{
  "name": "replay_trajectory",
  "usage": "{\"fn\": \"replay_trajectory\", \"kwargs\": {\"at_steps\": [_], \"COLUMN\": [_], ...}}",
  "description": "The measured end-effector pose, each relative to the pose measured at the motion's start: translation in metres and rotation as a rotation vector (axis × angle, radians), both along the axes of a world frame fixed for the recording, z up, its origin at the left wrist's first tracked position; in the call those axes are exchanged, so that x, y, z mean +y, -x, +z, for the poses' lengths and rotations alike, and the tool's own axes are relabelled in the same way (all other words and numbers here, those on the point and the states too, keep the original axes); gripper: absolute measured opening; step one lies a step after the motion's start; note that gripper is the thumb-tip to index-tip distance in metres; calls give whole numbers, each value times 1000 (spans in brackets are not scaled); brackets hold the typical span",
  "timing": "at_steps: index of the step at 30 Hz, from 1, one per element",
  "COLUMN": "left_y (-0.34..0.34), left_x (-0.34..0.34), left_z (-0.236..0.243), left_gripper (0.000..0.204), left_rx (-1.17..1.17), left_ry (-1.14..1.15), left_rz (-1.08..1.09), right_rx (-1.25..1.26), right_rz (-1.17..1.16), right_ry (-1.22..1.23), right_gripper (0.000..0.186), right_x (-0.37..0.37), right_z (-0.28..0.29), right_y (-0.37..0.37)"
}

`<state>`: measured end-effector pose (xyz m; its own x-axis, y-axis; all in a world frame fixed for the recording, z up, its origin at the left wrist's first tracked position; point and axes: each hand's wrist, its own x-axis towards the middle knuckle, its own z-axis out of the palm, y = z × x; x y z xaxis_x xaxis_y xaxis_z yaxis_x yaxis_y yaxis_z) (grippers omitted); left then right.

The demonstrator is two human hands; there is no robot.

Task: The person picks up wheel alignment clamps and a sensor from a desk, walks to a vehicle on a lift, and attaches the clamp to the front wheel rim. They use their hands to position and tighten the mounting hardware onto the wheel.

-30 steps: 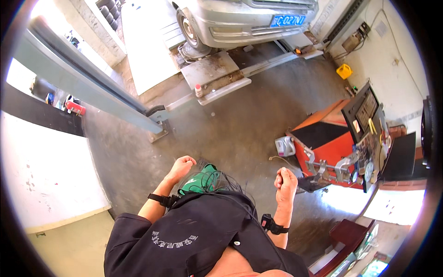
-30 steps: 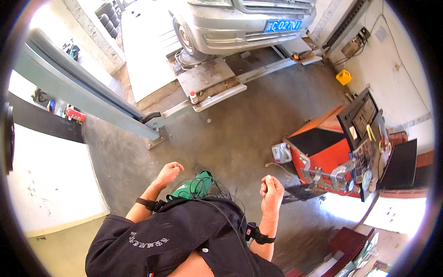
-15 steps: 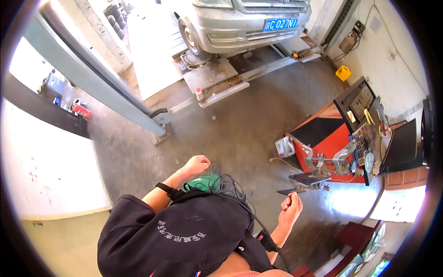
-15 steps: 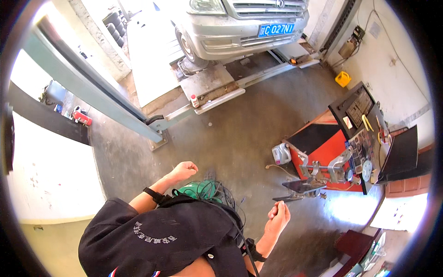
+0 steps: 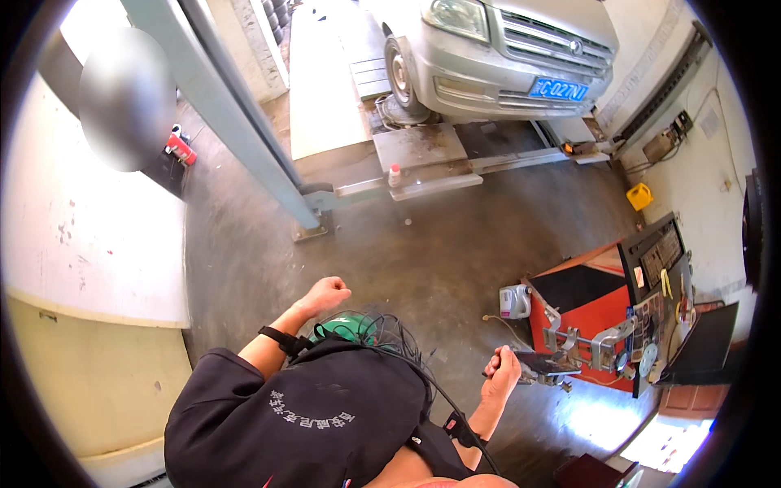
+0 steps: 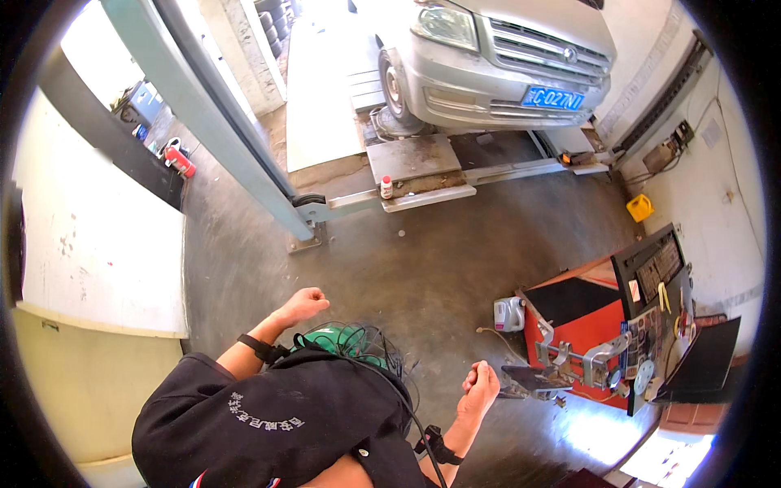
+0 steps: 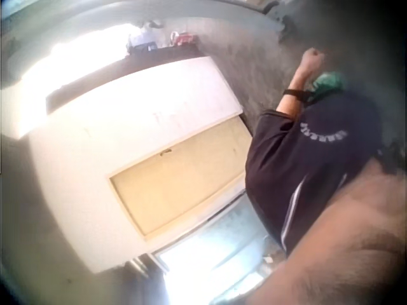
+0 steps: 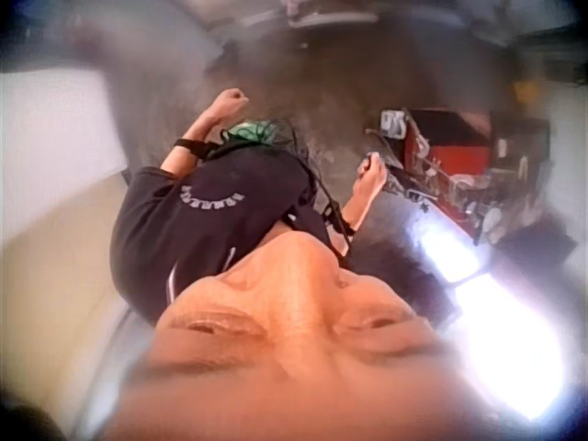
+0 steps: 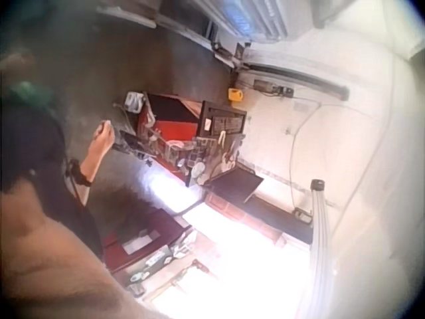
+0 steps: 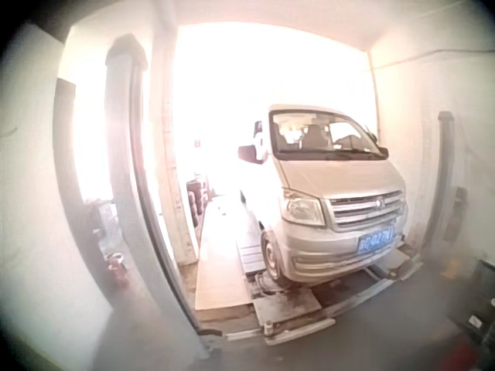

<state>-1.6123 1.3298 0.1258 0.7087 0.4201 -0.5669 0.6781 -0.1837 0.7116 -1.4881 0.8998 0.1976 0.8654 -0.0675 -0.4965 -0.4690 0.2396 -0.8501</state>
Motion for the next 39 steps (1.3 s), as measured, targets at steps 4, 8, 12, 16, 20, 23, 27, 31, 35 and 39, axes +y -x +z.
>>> {"fn": "replay_trajectory", "kwargs": {"at_steps": [4,8,12,16,20,23,27,31,35,39], "left_y": [43,121,230,329,362,375,345,303,258,205], "left_x": [52,111,178,247,302,363,457,563,675,794], "left_z": [13,-20,-83,-116,-90,-80,-60,-51,-39,-21], "left_gripper": [25,22,17,16,13,13,12,12,14,14], "left_rx": [121,109,189,199,196,125,0,-120,-127,-70], "left_ry": [64,83,130,102,236,300,277,315,277,217], "left_rz": [153,423,576,499,960,1018,985,963,928,844], "right_rx": [-55,-49,-61,-91,-76,-75,-137,-216,-238,-358], "right_rz": [64,179,423,670,923,1126,1279,1363,1295,981], "right_ry": [27,24,68,141,139,102,91,77,13,5], "right_gripper": [25,22,22,23,23,25,24,24,23,23], "right_x": [36,112,222,381,540,641,767,899,1012,1088], "right_z": [3,7,4,9,10,26,25,20,14,31], "right_y": [-23,-25,-16,11,60,86,96,89,61,24]}}
